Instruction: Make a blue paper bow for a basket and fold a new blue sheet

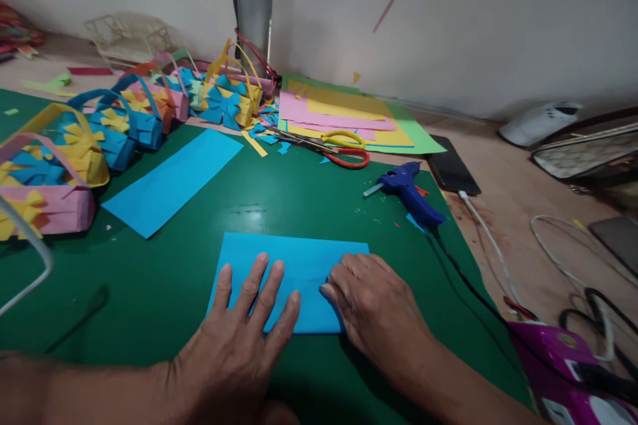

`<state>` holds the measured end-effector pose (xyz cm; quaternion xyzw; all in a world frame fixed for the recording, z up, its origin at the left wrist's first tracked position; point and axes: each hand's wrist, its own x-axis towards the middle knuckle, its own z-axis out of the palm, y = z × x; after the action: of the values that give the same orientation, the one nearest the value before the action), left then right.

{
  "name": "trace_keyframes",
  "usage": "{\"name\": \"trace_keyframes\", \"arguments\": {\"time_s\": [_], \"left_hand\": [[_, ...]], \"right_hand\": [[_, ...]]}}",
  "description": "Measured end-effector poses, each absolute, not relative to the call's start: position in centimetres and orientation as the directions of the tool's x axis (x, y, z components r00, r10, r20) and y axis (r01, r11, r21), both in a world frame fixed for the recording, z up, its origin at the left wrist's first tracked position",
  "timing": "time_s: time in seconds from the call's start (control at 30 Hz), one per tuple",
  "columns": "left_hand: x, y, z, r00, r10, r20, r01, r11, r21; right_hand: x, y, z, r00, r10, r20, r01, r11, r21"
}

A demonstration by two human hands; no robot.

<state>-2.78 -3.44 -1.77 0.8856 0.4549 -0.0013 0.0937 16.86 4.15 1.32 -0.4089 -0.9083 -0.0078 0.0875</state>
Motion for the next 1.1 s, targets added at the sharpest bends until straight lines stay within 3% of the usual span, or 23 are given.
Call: {"name": "trace_keyframes", "arguments": {"time_s": [0.4, 0.73, 0.83, 1.0, 1.1], "left_hand": [[-2.8, -3.3, -2.0, 0.581, 0.810, -0.083, 0.812, -0.569, 0.129], [-3.0, -3.2, -1.9, 0.596, 0.803, -0.003, 0.803, -0.596, 0.026], [-2.9, -3.2, -2.0, 0.588, 0.809, 0.002, 0.809, -0.587, 0.034], [-2.9, -3.1, -1.7, 0.589, 0.806, -0.060, 0.807, -0.582, 0.105], [-2.8, -3.2, -1.4, 0.591, 0.794, -0.140, 0.806, -0.575, 0.144]], "right_hand": [[16.8, 4.4, 1.5, -0.662, 0.724, 0.194, 0.731, 0.681, -0.045], [17.2, 5.0, 1.3, -0.721, 0.625, 0.300, 0.665, 0.746, 0.045], [17.0, 4.8, 1.7, -0.753, 0.582, 0.307, 0.643, 0.751, 0.151], [16.3, 3.3, 1.7, -0.839, 0.417, 0.350, 0.513, 0.820, 0.254], [16.0, 0.7, 0.9, -0.821, 0.445, 0.356, 0.541, 0.807, 0.238]]}}
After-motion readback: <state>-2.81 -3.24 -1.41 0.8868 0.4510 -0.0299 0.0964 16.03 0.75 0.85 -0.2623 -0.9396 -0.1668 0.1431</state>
